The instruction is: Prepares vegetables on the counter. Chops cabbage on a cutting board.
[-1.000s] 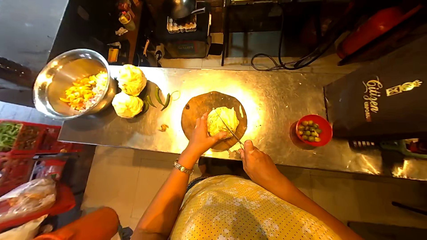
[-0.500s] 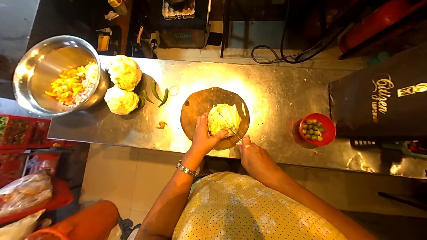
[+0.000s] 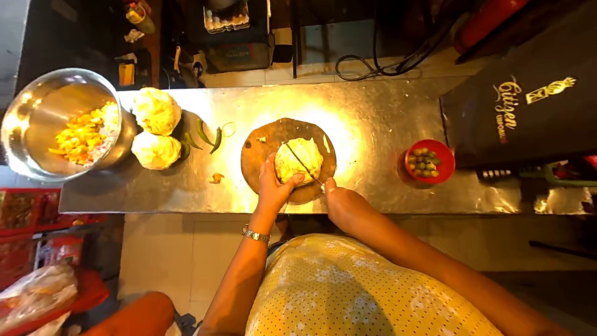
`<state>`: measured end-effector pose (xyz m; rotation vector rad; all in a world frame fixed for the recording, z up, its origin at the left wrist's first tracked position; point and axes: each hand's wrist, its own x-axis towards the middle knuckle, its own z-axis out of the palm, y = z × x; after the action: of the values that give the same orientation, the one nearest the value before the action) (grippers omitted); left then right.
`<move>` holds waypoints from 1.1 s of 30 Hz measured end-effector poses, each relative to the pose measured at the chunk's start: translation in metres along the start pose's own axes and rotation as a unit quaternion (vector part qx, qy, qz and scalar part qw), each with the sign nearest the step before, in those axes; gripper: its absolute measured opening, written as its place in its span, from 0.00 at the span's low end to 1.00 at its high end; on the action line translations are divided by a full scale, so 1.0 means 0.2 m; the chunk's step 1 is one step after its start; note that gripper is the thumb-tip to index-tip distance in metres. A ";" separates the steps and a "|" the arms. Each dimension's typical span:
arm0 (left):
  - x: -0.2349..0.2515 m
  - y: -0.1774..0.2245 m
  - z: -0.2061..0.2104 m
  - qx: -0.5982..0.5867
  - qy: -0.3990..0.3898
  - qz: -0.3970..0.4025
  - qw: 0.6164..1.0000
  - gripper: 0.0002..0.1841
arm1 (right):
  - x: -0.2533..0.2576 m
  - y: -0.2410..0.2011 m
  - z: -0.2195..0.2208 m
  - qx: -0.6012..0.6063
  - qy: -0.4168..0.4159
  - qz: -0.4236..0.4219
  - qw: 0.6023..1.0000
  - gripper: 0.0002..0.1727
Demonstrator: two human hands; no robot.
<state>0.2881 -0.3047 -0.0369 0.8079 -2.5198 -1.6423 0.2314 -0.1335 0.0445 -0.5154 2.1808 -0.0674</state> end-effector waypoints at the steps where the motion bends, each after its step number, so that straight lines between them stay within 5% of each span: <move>1: 0.00 0.00 0.00 0.002 -0.003 -0.002 1.000 0.48 | 0.01 0.01 0.01 -0.002 -0.007 0.001 1.000 0.23; 6: 0.00 0.02 -0.01 0.011 -0.015 -0.004 1.000 0.49 | 0.20 0.00 0.07 0.006 0.019 0.010 1.000 0.24; 12: -0.03 0.03 -0.03 -0.039 -0.034 -0.036 0.998 0.49 | 0.11 0.10 0.14 0.021 -0.001 0.009 1.000 0.25; 19: -0.10 -0.14 -0.02 -0.299 -0.048 0.067 0.951 0.56 | 0.06 0.23 0.12 0.074 -0.037 -0.011 0.997 0.23; 22: -0.13 -0.18 -0.04 -0.393 -0.020 0.047 0.918 0.59 | 0.01 0.23 0.09 0.037 -0.032 -0.021 0.999 0.25; 25: -0.16 -0.17 -0.08 -0.434 0.011 0.023 0.900 0.61 | -0.07 0.23 0.09 0.056 0.066 -0.086 0.993 0.21; 28: -0.18 -0.15 -0.12 -0.443 0.046 0.032 0.895 0.63 | 0.01 0.28 0.04 0.145 0.257 -0.137 0.946 0.19; 33: -0.17 -0.13 -0.15 -0.379 0.050 0.067 0.922 0.61 | 0.25 0.20 -0.24 0.228 0.299 -0.113 0.920 0.45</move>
<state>0.3366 -0.3224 -0.0369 0.5797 -1.5843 -2.1920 0.1530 -0.1225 0.0272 -0.5135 2.5567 -0.9481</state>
